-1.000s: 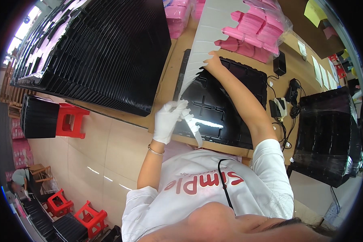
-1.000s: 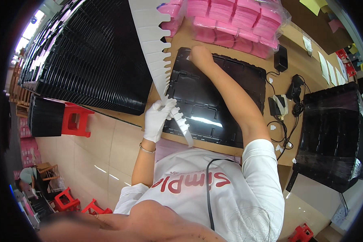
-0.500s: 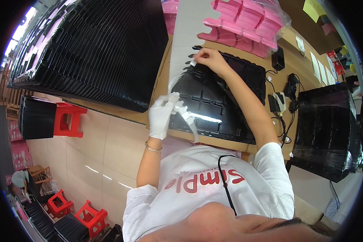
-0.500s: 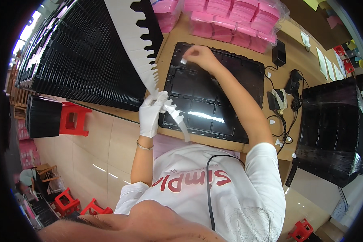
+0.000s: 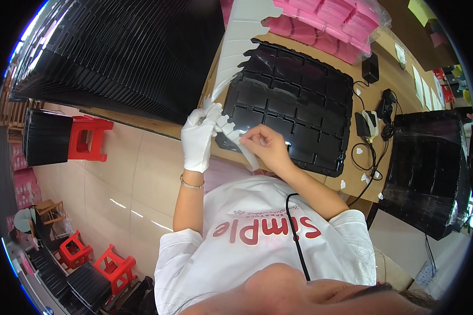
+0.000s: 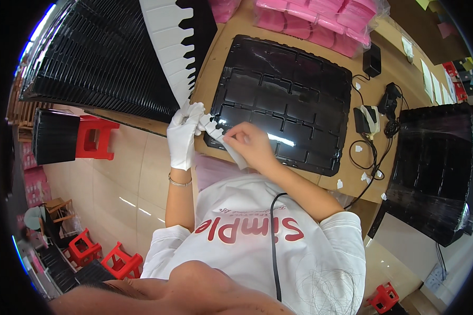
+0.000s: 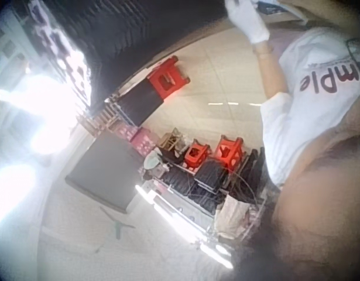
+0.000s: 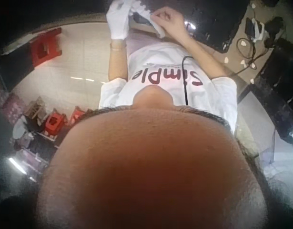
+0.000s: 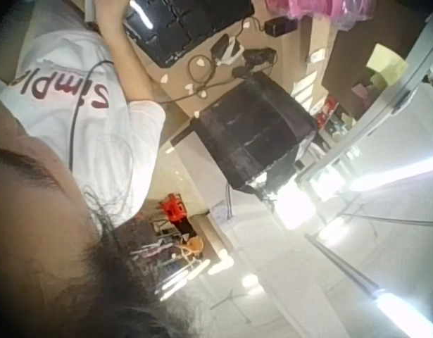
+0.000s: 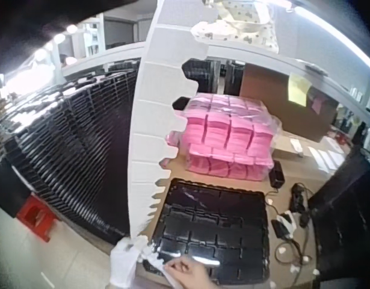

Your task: The person wipes the surface of a black plastic tray with a white cloth, then places a pink plastic insert into the tray. They stack the completed unit onto a pile of similar trays and repeat the process with a new black tray.

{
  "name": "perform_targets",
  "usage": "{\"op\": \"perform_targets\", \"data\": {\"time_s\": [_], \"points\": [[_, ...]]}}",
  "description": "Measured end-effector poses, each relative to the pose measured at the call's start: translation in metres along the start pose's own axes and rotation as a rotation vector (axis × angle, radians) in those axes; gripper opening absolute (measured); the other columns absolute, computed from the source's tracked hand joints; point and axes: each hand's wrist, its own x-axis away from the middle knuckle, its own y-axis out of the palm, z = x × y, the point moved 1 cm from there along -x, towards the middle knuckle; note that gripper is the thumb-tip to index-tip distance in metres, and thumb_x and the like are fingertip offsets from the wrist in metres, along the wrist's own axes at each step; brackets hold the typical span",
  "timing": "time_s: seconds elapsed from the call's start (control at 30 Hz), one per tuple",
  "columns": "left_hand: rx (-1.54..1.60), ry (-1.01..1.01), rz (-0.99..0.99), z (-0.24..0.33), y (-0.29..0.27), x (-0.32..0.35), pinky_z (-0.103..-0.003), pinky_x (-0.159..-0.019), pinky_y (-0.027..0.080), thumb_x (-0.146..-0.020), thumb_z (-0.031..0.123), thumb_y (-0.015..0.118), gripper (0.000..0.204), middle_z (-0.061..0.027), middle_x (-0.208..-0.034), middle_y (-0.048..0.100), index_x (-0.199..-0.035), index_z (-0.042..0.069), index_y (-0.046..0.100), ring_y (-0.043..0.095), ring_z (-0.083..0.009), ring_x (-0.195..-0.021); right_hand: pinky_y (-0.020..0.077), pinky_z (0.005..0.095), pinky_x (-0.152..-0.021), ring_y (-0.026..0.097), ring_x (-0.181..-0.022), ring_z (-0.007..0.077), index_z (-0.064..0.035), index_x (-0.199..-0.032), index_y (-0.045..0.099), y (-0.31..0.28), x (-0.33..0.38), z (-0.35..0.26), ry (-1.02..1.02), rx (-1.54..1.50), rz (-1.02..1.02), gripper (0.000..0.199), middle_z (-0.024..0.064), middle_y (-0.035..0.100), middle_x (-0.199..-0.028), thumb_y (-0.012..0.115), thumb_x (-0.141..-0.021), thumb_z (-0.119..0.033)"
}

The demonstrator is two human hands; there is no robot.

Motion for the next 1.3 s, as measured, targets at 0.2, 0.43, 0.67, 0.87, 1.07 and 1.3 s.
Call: {"op": "perform_targets", "data": {"time_s": [0.2,0.43,0.67,0.87,1.07,1.3], "points": [[-0.068,0.006,0.069,0.001,-0.021,0.001,-0.016,-0.056,0.038,-0.09,0.015,0.069,0.017,0.0008,-0.083,0.066,-0.102,0.002,0.068,0.054,-0.0007,-0.064,0.0394,0.0334,-0.056,0.048,-0.059,0.0181,-0.0085,-0.084,0.067,-0.012,-0.002,-0.026,-0.418,0.204,-0.084,0.008,0.0037,0.049,-0.066,0.072,-0.077,-0.01],[-0.125,0.02,0.074,0.007,-0.031,0.007,-0.016,-0.057,0.039,-0.09,0.015,0.069,0.018,0.0003,-0.083,0.067,-0.102,0.001,0.068,0.054,-0.0009,-0.064,0.0481,0.0359,-0.062,0.058,-0.063,0.0253,-0.0036,-0.084,0.062,-0.004,-0.049,0.003,-0.548,0.64,-0.126,0.01,0.0088,0.057,-0.067,0.067,-0.078,-0.01],[-0.092,-0.057,0.046,0.006,-0.027,0.01,-0.017,-0.057,0.039,-0.088,0.015,0.071,0.019,-0.001,-0.087,0.069,-0.1,0.001,0.068,0.055,-0.0015,-0.063,0.05,0.0396,-0.066,0.062,-0.069,0.0302,-0.001,-0.084,0.06,-0.002,-0.058,0.011,-0.36,0.667,-0.162,0.013,0.0126,0.061,-0.071,0.066,-0.078,-0.011],[-0.106,-0.058,0.057,0.004,-0.024,0.008,-0.017,-0.056,0.039,-0.086,0.016,0.074,0.022,-0.0017,-0.088,0.069,-0.1,0.0,0.068,0.054,-0.0014,-0.062,0.0497,0.0374,-0.065,0.061,-0.066,0.027,-0.0009,-0.08,0.062,0.0,-0.057,0.01,-0.307,0.672,-0.115,0.012,0.0111,0.059,-0.067,0.067,-0.076,-0.011],[-0.049,-0.053,0.067,0.003,-0.023,0.006,-0.017,-0.056,0.038,-0.087,0.014,0.071,0.018,-0.0014,-0.087,0.068,-0.1,0.001,0.069,0.053,-0.0015,-0.062,0.0423,0.0266,-0.066,0.046,-0.067,0.0108,-0.0018,-0.08,0.062,-0.026,-0.057,-0.004,-0.184,0.226,-0.599,0.006,-0.0005,0.045,-0.067,0.065,-0.08,-0.006],[-0.029,-0.056,0.022,0.008,-0.006,0.012,-0.017,-0.055,0.037,-0.088,0.009,0.068,0.014,-0.0005,-0.079,0.065,-0.099,0.001,0.068,0.051,-0.0023,-0.061,0.0432,0.0243,-0.074,0.054,-0.078,0.0112,-0.0001,-0.101,0.06,-0.032,-0.034,0.007,0.281,-0.791,-0.338,0.015,0.0079,0.061,-0.088,0.059,-0.087,-0.003]]}}
